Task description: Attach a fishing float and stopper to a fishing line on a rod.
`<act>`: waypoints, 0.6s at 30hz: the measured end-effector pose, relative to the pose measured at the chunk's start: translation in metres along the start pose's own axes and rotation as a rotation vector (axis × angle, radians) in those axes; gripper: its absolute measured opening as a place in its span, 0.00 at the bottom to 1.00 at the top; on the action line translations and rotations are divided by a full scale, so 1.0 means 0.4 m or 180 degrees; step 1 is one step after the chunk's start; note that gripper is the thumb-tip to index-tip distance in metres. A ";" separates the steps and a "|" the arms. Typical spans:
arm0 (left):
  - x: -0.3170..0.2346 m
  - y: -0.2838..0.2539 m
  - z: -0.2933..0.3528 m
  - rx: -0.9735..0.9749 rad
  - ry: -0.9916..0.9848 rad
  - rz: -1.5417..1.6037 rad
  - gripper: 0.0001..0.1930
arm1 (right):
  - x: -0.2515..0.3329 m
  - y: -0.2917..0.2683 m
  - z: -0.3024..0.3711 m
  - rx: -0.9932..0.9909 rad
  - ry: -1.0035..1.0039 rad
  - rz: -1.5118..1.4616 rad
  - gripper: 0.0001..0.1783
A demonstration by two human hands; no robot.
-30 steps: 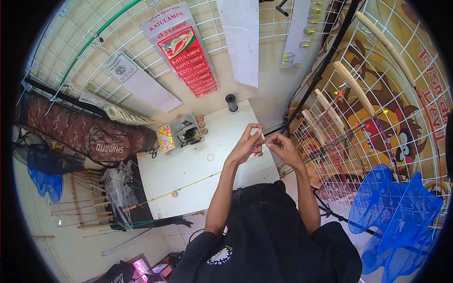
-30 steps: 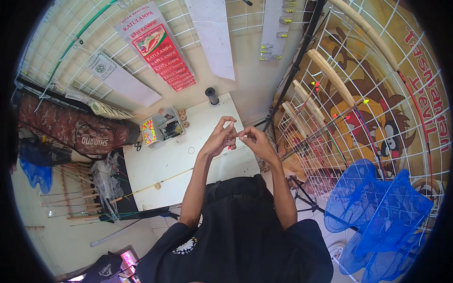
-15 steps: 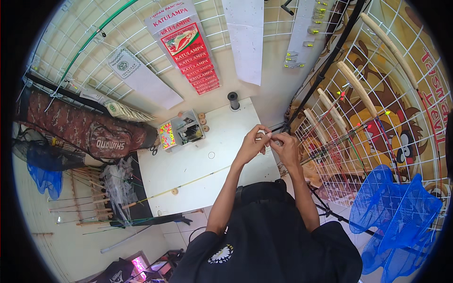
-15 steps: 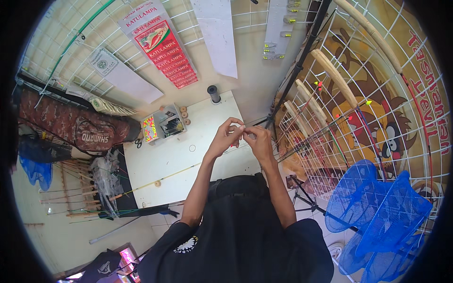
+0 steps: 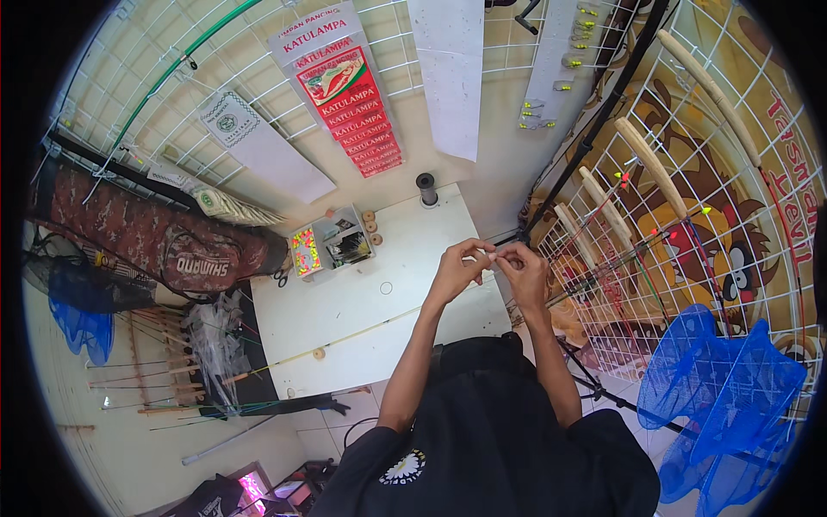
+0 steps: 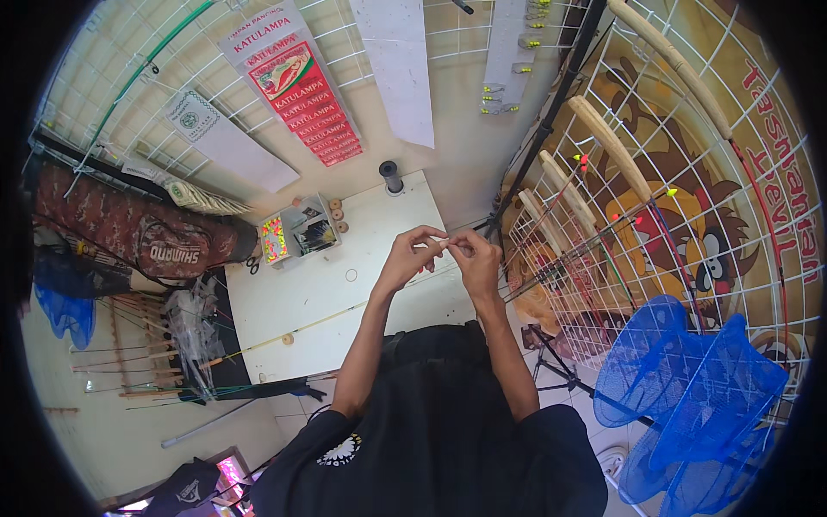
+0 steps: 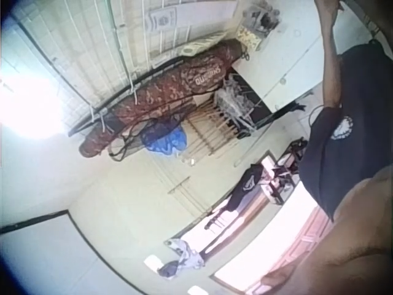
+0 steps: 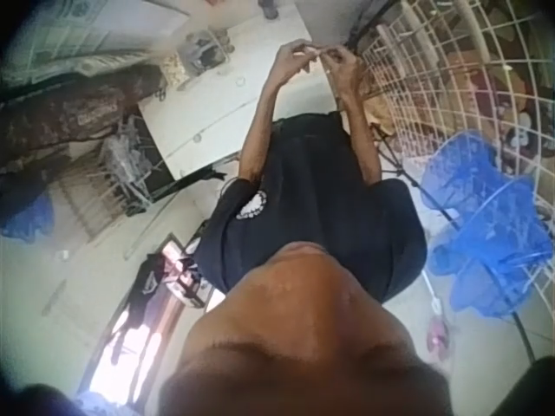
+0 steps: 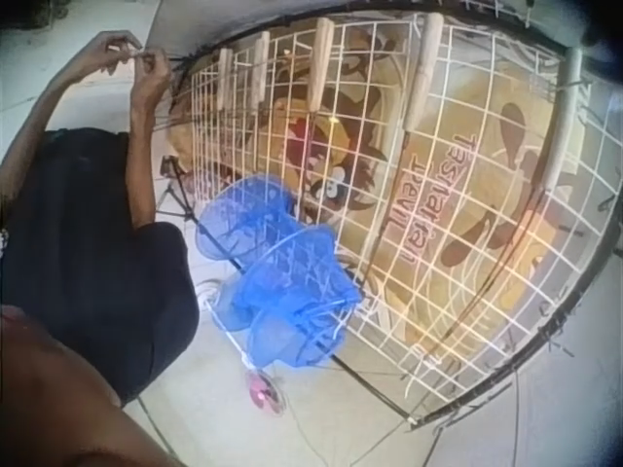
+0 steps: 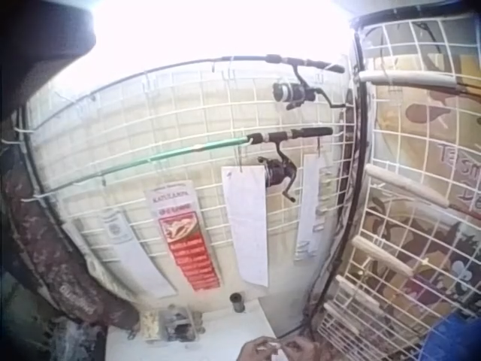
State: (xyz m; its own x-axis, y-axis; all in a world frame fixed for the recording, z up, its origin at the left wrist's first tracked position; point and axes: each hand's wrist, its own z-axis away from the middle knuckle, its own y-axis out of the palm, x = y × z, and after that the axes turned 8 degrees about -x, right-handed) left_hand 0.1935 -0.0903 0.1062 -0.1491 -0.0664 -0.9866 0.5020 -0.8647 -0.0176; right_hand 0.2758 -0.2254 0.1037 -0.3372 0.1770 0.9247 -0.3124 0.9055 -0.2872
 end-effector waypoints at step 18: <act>-0.059 -0.017 0.002 0.0074 -0.0155 -0.0610 0.11 | 0.022 -0.025 -0.012 0.0291 -0.0215 0.0007 0.06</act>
State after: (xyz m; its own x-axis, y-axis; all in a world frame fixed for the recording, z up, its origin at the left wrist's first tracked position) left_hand 0.1927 -0.0831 0.1297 -0.2812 0.0769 -0.9566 0.4408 -0.8751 -0.1999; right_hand 0.2802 -0.2312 0.1161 -0.3960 0.1498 0.9059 -0.3902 0.8656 -0.3137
